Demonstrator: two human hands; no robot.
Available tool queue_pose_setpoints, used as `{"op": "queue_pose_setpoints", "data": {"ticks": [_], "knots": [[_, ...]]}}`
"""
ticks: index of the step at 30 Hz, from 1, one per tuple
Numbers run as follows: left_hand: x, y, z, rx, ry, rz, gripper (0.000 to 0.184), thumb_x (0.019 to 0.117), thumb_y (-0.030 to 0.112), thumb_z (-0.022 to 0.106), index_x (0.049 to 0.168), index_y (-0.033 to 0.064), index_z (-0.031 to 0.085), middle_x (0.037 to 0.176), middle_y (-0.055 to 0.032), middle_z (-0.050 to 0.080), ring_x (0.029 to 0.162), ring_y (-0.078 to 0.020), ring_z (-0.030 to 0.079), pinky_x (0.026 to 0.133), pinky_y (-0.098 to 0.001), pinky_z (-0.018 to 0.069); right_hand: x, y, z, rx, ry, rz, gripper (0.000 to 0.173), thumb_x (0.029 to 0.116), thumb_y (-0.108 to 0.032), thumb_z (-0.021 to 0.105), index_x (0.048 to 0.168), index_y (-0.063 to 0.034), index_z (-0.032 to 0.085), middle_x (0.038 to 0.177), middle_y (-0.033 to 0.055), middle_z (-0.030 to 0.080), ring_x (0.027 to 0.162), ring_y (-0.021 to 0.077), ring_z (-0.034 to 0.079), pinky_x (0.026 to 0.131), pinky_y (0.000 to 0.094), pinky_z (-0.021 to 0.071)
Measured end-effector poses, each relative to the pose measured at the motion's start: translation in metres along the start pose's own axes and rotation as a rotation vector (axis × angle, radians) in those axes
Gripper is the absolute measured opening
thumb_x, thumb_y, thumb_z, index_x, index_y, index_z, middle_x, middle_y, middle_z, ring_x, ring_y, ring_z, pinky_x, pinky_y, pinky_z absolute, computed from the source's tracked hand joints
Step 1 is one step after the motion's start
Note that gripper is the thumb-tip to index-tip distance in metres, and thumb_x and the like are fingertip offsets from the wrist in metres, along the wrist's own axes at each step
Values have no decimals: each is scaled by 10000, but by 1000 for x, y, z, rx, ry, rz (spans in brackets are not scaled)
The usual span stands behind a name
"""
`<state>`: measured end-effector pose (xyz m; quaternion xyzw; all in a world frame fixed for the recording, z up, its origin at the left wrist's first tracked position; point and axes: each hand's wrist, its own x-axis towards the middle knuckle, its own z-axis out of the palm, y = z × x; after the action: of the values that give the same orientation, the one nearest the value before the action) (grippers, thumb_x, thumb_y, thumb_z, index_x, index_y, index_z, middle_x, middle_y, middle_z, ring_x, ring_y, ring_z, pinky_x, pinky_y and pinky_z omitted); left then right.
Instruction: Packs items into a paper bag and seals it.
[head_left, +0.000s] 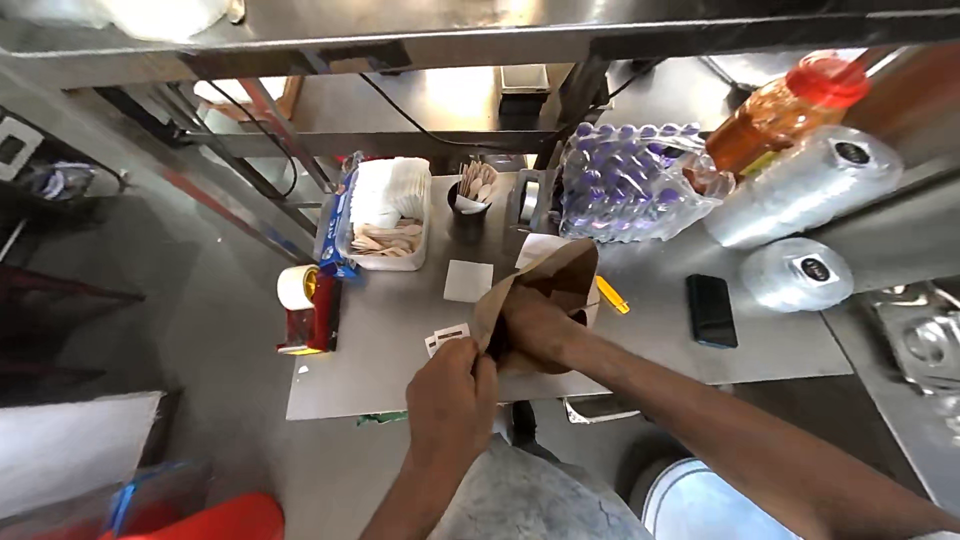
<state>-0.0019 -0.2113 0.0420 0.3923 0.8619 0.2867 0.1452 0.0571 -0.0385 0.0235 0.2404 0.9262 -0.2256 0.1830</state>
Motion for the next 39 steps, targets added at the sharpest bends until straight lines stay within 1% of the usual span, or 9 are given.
{"op": "queue_pose_setpoints", "data": {"ticks": [9, 17, 21, 23, 26, 29, 31, 35, 39], "knots": [[15, 5, -7, -4, -104, 5, 332, 1002, 282, 474, 750, 120, 617, 652, -30, 556, 622, -215, 585, 560, -469, 476, 5, 8, -4, 12, 137, -10, 209, 761, -136, 818, 913, -49, 702, 966, 159, 692, 932, 369, 679, 762, 591, 558], [22, 5, -8, -53, -150, -59, 341, 1037, 274, 482, 768, 126, 629, 643, -28, 566, 613, -217, 586, 573, -473, 477, 11, 2, 8, 26, 80, 40, 135, 887, -82, 733, 999, -18, 694, 1016, 197, 688, 960, 394, 683, 780, 605, 563], [32, -11, -10, -273, -103, -44, 412, 1071, 404, 465, 881, 121, 698, 697, -29, 638, 596, -199, 607, 572, -454, 516, -25, 22, -25, 22, 142, -38, 316, 949, -398, 699, 1018, -91, 726, 960, 156, 705, 931, 373, 690, 776, 622, 549], [35, -28, -5, -412, -92, 82, 425, 997, 548, 544, 1088, 151, 664, 897, -13, 656, 749, -170, 636, 620, -405, 543, -67, 44, -38, 9, 257, -175, 482, 934, -657, 601, 1035, -207, 744, 902, 33, 727, 888, 250, 709, 802, 593, 558], [47, -54, 22, -448, -184, 255, 929, 780, 611, 796, 1536, 228, 414, 1481, -29, 514, 1307, -215, 532, 995, -476, 528, -115, 87, -37, 28, 636, -234, 628, 755, -693, 769, 1245, -302, 735, 1274, -39, 694, 1185, 223, 629, 1008, 624, 464], [54, -64, 54, -482, -191, 348, 1183, 643, 584, 912, 1603, 239, 313, 1551, -38, 460, 1373, -201, 493, 1093, -466, 492, -113, 127, -4, 426, 855, -210, 1011, 749, -766, 715, 1534, -174, 478, 1624, 48, 376, 1455, 272, 388, 1137, 530, 407], [59, -70, 64, -569, -185, 364, 1174, 650, 495, 936, 1606, 275, 292, 1588, -3, 413, 1382, -181, 483, 1076, -422, 507, -105, 140, 36, 787, 811, -181, 1124, 766, -834, 625, 1629, -219, 251, 1664, 9, 311, 1456, 217, 419, 1073, 470, 506], [58, -83, 82, -636, -71, 350, 590, 796, 301, 873, 1311, 123, 646, 1270, -42, 673, 1138, -185, 657, 929, -400, 593, -87, 128, 90, 983, 825, -56, 1088, 687, -449, 936, 1590, -324, 343, 1578, -18, 434, 1295, 222, 572, 974, 485, 577], [40, -68, 112, -820, 12, 312, 351, 909, 154, 758, 1218, 7, 678, 1118, -81, 740, 983, -176, 723, 876, -377, 627, -73, 117, 97, 1128, 959, -40, 1027, 724, -83, 849, 1574, -303, 316, 1509, 23, 486, 1079, 249, 679, 829, 464, 635]]}}
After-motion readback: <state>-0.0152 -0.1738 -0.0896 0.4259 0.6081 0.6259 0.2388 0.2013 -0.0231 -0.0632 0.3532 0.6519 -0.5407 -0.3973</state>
